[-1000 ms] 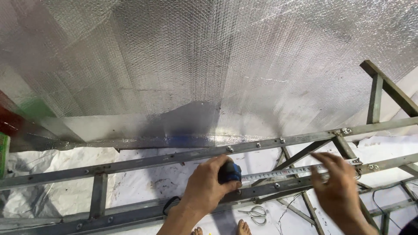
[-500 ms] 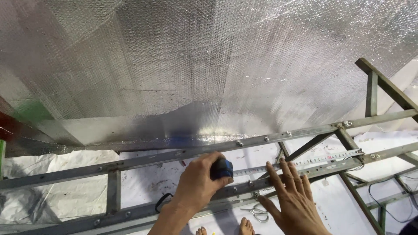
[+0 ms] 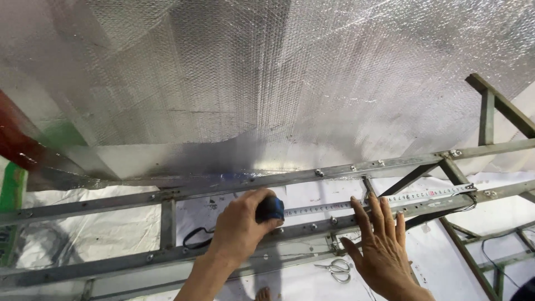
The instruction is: Measuring the dimensions of a metal frame structure using a tape measure
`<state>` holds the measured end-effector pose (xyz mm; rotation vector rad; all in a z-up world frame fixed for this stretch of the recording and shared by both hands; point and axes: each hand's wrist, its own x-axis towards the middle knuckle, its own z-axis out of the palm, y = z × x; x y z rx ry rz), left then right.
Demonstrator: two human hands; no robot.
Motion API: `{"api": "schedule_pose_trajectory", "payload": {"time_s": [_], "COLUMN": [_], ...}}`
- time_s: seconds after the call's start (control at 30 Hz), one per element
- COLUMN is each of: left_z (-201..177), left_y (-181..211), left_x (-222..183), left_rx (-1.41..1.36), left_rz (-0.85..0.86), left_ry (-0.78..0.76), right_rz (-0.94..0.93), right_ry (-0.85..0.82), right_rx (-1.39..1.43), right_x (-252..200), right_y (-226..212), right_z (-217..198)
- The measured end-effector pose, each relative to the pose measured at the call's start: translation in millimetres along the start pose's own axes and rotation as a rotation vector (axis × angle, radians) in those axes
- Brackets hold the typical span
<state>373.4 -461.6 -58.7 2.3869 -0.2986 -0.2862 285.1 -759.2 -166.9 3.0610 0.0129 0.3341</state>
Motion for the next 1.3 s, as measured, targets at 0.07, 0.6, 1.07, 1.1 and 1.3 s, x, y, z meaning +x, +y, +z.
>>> {"api": "schedule_pose_trajectory", "payload": {"time_s": [0.07, 0.6, 1.07, 1.1, 1.3], "left_z": [2, 24, 15, 14, -26], "left_y": [-5, -22, -16, -19, -36], "left_x": [-2, -10, -15, -14, -15], "left_rx": [0.010, -0.030, 0.012, 0.037, 0.049], "left_rz": [0.005, 0.177, 0.177, 0.174, 0.233], "left_ry": [0.002, 0.121, 0.111, 0.109, 0.049], "right_rz": [0.008, -0.010, -0.093, -0.129, -0.113], "right_ry": [0.000, 0.158, 0.170, 0.162, 0.173], "right_rx": [-0.010, 0.065, 0.057, 0.070, -0.043], "right_x": [0, 0, -9, -10, -3], "right_y": [-1, -8, -104, -119, -141], "right_z": [1, 7, -25, -24, -3]}}
